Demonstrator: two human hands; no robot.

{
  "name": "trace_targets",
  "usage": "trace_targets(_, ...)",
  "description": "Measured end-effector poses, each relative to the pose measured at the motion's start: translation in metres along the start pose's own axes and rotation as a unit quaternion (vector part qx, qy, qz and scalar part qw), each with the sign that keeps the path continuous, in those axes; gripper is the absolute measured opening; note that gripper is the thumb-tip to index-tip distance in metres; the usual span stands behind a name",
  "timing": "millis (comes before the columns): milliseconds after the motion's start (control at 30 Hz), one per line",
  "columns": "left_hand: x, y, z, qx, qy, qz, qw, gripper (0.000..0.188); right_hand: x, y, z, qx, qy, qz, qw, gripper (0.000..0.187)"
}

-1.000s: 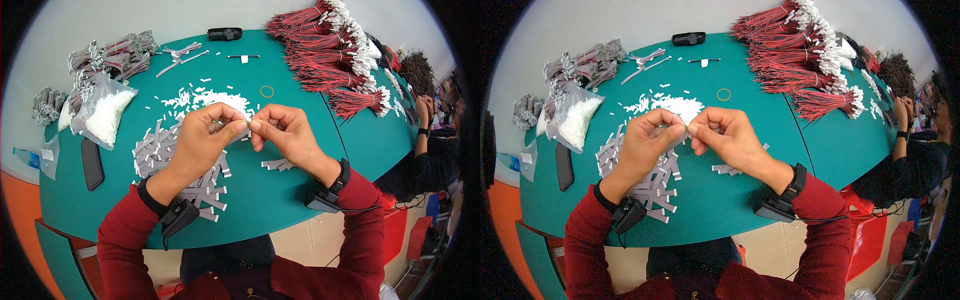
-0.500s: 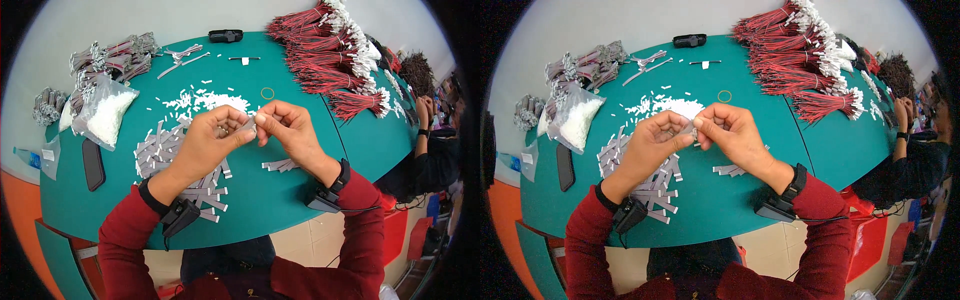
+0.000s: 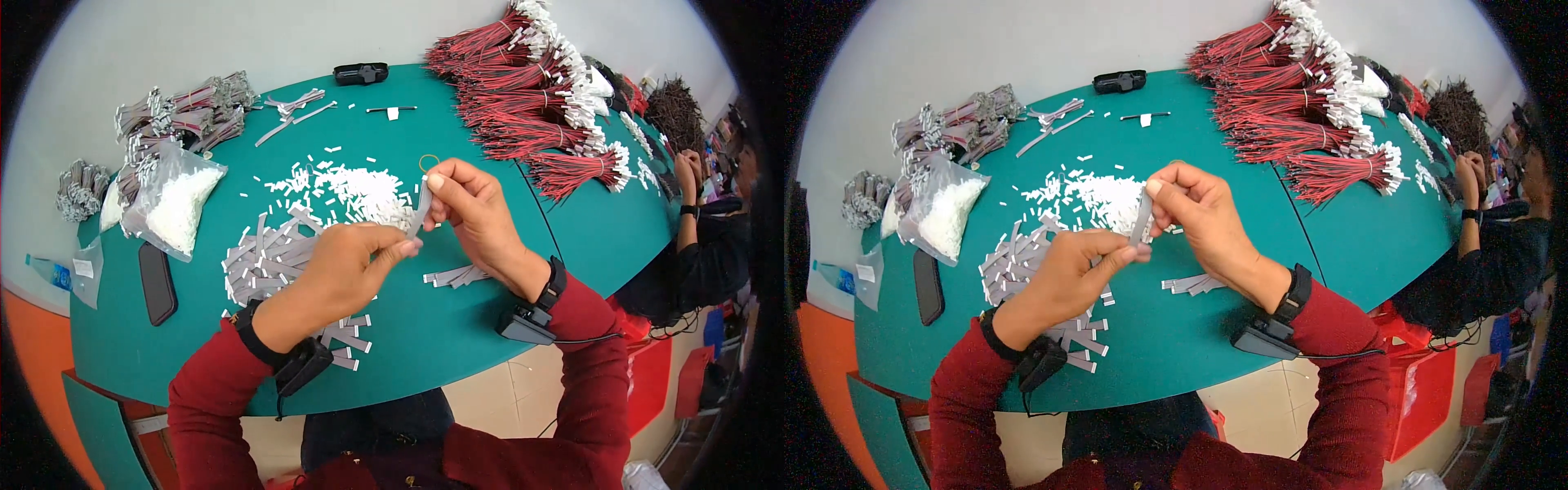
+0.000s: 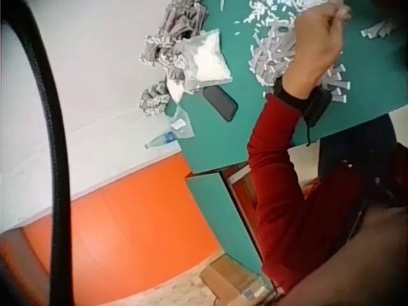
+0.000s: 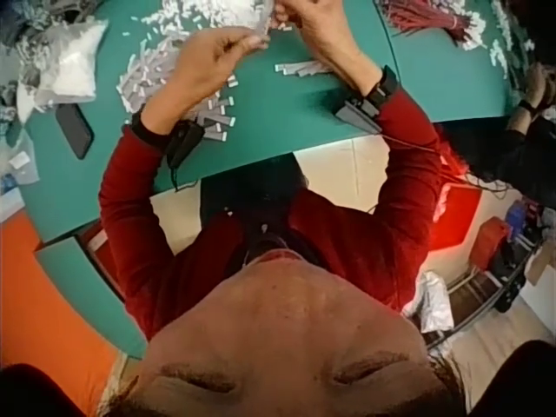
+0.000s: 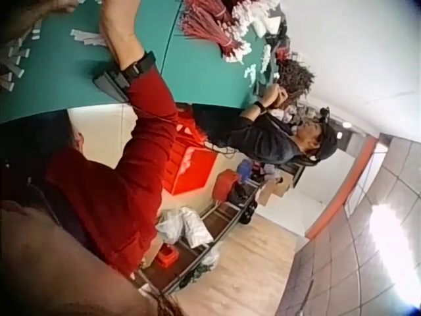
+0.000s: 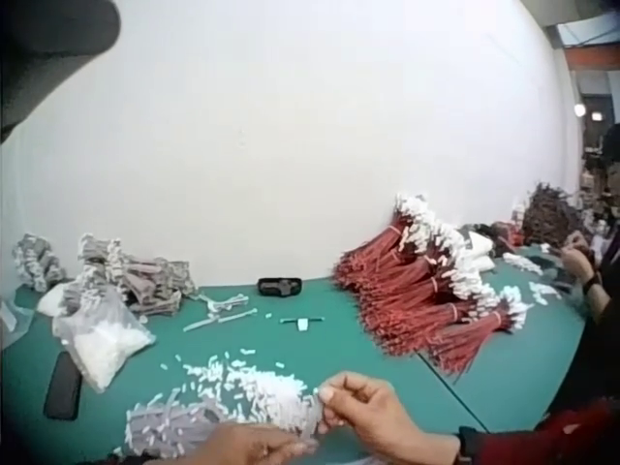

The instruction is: Assembling small electronic connectors by manually attaching white plastic parts to metal pins on a workbench.

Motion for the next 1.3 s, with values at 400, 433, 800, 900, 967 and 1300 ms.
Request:
trace_targets(400, -0.016, -0.001, 0.008, -0.031, -0.001, -0.254, 0.967, 0.018, 0.006, -0.002, -0.004, 0.043, 0.135, -0.143, 0.979, 0.019)
trace_targets(433, -0.018, -0.001, 0.008, -0.031, -0.02, -0.269, 0.962, 0.017, 0.007, -0.005, -0.003, 0.042, 0.137, -0.143, 0.979, 0.019)
trace_targets(800, -0.027, 0.0, 0.012, -0.072, -0.053, -0.389, 0.917, 0.011, 0.03, 0.002, -0.019, 0.112, 0.182, -0.12, 0.97, 0.027)
trace_targets(900, -0.03, 0.004, 0.014, -0.022, -0.094, -0.279, 0.955, 0.013, 0.025, 0.001, -0.017, 0.133, 0.185, -0.129, 0.965, 0.027)
trace_targets(967, -0.024, 0.012, 0.014, -0.008, -0.119, -0.234, 0.965, 0.014, 0.026, -0.001, -0.018, 0.145, 0.185, -0.133, 0.963, 0.027)
trace_targets(1300, -0.025, -0.006, 0.012, -0.123, -0.097, -0.51, 0.846, 0.013, 0.018, 0.008, -0.01, 0.165, 0.192, -0.106, 0.962, 0.027)
Point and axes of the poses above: each hand's wrist, its own z-axis towards the middle knuckle, its own x-axis out of the palm, y = z × x, the point moved 2 cm from there along z, towards the middle knuckle, and after that the axes turned 4 degrees about -x, right-handed, at the moved point
